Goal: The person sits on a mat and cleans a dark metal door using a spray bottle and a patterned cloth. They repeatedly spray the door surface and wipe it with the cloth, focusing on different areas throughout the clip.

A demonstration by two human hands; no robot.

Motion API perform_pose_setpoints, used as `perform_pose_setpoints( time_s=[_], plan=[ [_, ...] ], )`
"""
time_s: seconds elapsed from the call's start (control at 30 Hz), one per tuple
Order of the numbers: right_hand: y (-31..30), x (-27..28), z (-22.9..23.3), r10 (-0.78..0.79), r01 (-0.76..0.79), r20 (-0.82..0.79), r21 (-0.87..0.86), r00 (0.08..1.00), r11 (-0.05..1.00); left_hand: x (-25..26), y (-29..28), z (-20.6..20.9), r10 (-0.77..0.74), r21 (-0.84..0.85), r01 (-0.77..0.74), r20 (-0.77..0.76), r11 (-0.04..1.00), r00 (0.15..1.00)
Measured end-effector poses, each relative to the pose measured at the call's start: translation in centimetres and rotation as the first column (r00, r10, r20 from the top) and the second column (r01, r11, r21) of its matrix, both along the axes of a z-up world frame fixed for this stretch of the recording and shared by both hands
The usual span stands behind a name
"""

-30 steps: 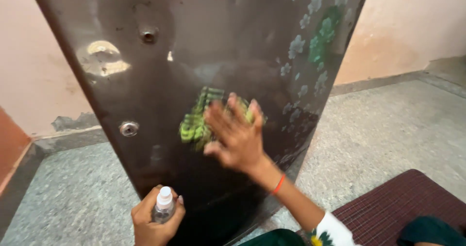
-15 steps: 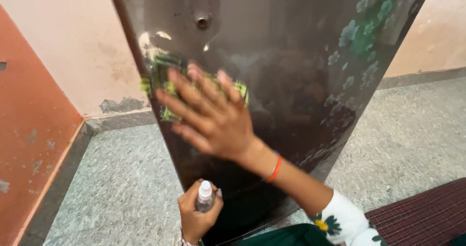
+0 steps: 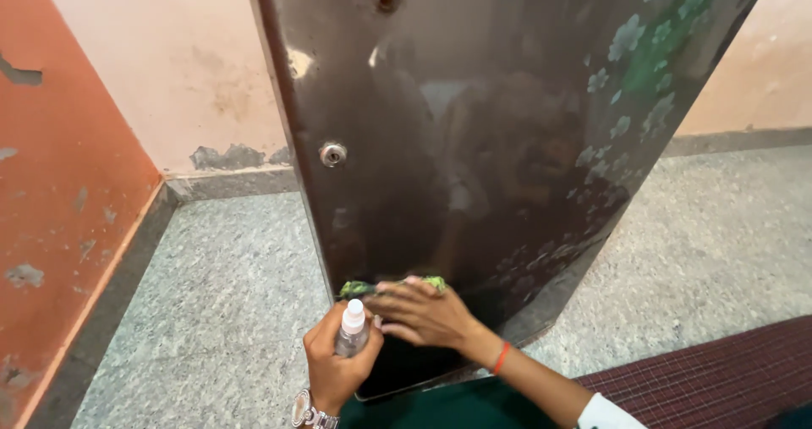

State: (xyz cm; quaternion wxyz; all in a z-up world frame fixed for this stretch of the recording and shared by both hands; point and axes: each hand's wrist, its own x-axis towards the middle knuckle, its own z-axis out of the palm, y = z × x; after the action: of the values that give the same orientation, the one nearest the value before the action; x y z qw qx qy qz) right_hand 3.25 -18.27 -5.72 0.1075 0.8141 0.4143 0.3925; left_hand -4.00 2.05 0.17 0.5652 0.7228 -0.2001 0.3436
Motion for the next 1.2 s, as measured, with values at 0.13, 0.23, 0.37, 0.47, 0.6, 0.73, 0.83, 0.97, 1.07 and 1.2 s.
perform_pose_setpoints(
  time_s=[0.13,0.23,0.37,0.47,0.6,0.73,0.83,0.97,1.07,1.2],
  plan=[
    [-4.2,2.2,9.3,-0.175,0.118,0.275,0.21,0.945,0.971,0.7,-0.2,1.6,0.005,-0.013,-0.007,-0.14,1.0,0.99],
    [-8.5,3.6,21.0,-0.402,0.31,0.12,0.454,0.908,0.835,2.5,-1.2,2.6,0.031,0.086,-0.016,-0.184,0.996,0.983],
    [-11.7,4.0,33.2,-0.502,0.313,0.021,0.759,0.865,0.571,3.3,-1.2,1.7,-0.114,-0.098,0.091,-0.265,0.991,0.957],
    [-11.1,4.7,34.2,-0.499,0.261,0.02,0.834,0.866,0.486,3.8,-1.0,0.4,-0.183,-0.164,0.145,-0.249,0.976,0.951],
    [-8.7,4.3,25.8,-0.324,0.107,0.142,0.761,0.935,0.64,4.6,-1.0,-0.8,-0.198,-0.186,0.153,-0.259,0.971,0.945],
    [-7.7,4.4,12.6,-0.272,0.115,0.144,0.653,0.952,0.748,4.7,-1.1,-1.1,-0.179,-0.157,0.143,-0.248,0.977,0.952],
    [-7.6,4.2,1.0,-0.264,0.148,0.112,0.598,0.958,0.788,4.3,-1.2,-1.0,-0.158,-0.138,0.129,-0.229,0.982,0.96],
    [-7.8,3.7,-9.5,-0.242,0.182,0.037,0.552,0.97,0.814,3.9,-1.5,-0.4,-0.106,-0.106,0.087,-0.193,0.991,0.976],
    [-9.4,2.8,-8.9,-0.313,0.273,0.005,0.475,0.95,0.837,3.6,-1.4,-0.1,-0.08,-0.07,0.066,-0.231,0.995,0.97],
    [-12.1,3.4,4.6,-0.353,0.271,0.022,0.598,0.935,0.755,3.7,-1.6,-0.7,-0.055,-0.071,0.04,-0.237,0.997,0.97]
  ],
)
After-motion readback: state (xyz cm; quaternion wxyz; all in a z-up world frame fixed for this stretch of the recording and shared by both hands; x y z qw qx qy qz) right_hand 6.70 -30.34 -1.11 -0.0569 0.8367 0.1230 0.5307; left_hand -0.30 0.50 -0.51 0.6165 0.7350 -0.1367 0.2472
